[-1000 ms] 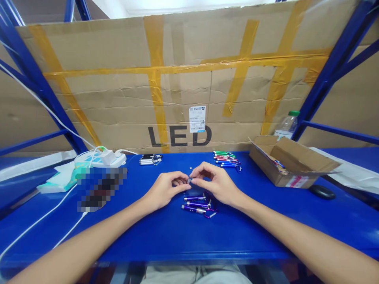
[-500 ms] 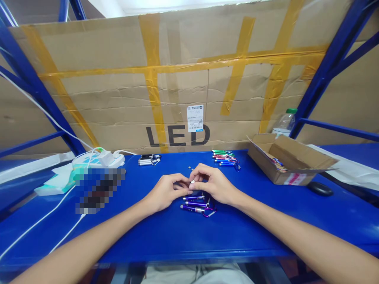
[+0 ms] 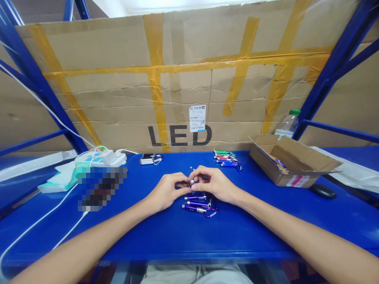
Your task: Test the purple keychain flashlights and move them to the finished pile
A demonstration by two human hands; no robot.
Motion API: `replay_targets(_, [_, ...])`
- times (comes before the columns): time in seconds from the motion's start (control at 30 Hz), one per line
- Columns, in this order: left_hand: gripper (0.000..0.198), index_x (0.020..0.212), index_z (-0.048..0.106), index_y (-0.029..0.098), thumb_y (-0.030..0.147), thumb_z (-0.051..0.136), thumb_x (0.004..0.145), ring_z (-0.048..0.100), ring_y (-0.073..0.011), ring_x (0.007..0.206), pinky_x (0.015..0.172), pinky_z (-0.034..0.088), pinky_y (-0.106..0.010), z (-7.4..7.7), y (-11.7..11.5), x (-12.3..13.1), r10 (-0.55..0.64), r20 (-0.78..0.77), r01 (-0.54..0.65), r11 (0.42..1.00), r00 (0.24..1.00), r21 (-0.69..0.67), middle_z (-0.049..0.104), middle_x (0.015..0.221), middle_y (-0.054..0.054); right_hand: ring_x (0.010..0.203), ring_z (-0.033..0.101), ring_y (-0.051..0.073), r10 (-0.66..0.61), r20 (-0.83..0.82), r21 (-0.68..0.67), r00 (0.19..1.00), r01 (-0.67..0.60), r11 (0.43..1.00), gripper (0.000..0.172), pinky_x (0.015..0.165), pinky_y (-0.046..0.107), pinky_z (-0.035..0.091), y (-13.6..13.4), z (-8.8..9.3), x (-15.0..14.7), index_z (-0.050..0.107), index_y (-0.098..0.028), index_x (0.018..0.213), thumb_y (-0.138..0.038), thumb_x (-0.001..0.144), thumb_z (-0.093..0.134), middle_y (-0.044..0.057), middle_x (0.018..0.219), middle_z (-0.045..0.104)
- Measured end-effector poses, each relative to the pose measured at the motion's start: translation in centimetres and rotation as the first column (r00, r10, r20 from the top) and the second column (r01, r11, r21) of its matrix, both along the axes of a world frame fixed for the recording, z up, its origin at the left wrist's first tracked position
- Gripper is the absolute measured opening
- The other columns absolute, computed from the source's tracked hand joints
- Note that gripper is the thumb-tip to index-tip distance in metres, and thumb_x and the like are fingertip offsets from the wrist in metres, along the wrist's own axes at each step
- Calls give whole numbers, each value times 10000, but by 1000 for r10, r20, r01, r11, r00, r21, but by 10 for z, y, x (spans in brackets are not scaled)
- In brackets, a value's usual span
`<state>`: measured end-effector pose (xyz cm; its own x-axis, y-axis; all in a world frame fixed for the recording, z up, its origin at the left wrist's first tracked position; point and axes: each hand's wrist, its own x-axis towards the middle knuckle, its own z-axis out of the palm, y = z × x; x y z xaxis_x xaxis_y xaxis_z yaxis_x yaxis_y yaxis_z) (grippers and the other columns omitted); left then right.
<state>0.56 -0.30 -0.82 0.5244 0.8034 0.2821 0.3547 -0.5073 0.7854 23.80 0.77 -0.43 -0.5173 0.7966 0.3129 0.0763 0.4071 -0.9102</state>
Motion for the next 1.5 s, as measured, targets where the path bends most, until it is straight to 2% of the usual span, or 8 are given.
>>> replay_targets(0.13, [127, 1071, 808, 212, 252, 742, 971, 716, -224, 1009, 931, 532, -330, 5, 1, -4, 69, -105, -44, 975, 992, 220, 787, 1076, -54, 768, 569, 173, -148, 88, 186, 985, 130, 974, 213, 725, 318, 476, 4, -1, 4, 742, -209, 1098, -388, 987, 713, 12, 898, 681])
replay_targets(0.27, [167, 1116, 808, 244, 182, 717, 990, 711, -235, 1114, 1016, 505, -350, 8, 0, -6, 77, -130, -35, 953, 988, 302, 796, 1164, -49, 1033, 627, 254, -346, 306, 543, 887, 136, 829, 244, 965, 428, 509, 11, -9, 10, 709, -217, 1251, -269, 1089, 534, 101, 1143, 711])
replay_targets(0.37, [177, 1126, 807, 251, 177, 708, 1000, 713, -236, 1122, 1023, 502, -354, 9, -1, -5, 87, -142, -39, 949, 986, 312, 797, 1173, -43, 1048, 624, 297, -432, 483, 619, 762, 52, 784, 413, 951, 458, 518, 14, -15, 13, 619, -197, 1489, -217, 1093, 505, 139, 1134, 660])
replay_targets(0.53, [138, 1112, 796, 236, 213, 732, 993, 711, -243, 1079, 992, 512, -357, 8, 0, -4, 120, -160, -71, 956, 980, 286, 802, 1141, -47, 930, 603, 286, -475, 594, 633, 649, -13, 774, 425, 830, 424, 517, 15, -17, 11, 629, -183, 1506, -230, 1115, 469, 136, 1059, 640])
replay_targets(0.73, [129, 1107, 789, 235, 228, 720, 998, 702, -241, 1067, 964, 510, -351, 9, -1, -4, 123, -179, -76, 965, 976, 249, 797, 1131, -43, 1011, 615, 272, -425, 532, 631, 733, -8, 776, 220, 890, 409, 514, 16, -12, 14, 723, -189, 1180, -141, 1076, 535, 113, 1100, 653])
replay_targets(1.03, [131, 1101, 794, 243, 240, 747, 979, 697, -232, 1007, 901, 511, -333, 7, 1, -4, 142, -189, -92, 963, 972, 253, 797, 1101, -36, 994, 638, 247, -360, 521, 569, 774, -1, 823, 136, 866, 363, 507, 16, -11, 17, 674, -218, 1028, -121, 1051, 581, 68, 1037, 667])
replay_targets(1.3, [164, 1132, 788, 214, 265, 741, 983, 683, -218, 936, 853, 499, -319, 6, 1, -4, 136, -212, -87, 970, 968, 226, 775, 1019, -44, 905, 686, 210, -207, 151, 401, 967, 131, 907, 77, 838, 344, 532, 1, 1, 4, 686, -223, 1007, -268, 1050, 639, 35, 985, 738])
replay_targets(1.5, [163, 1122, 788, 218, 305, 695, 1021, 655, -214, 897, 814, 471, -315, 9, -3, -3, 109, -238, -48, 968, 965, 246, 742, 948, -36, 905, 703, 225, -168, 107, 444, 980, 104, 890, 172, 848, 365, 542, -8, 7, 2, 738, -231, 955, -368, 1041, 680, 43, 961, 754])
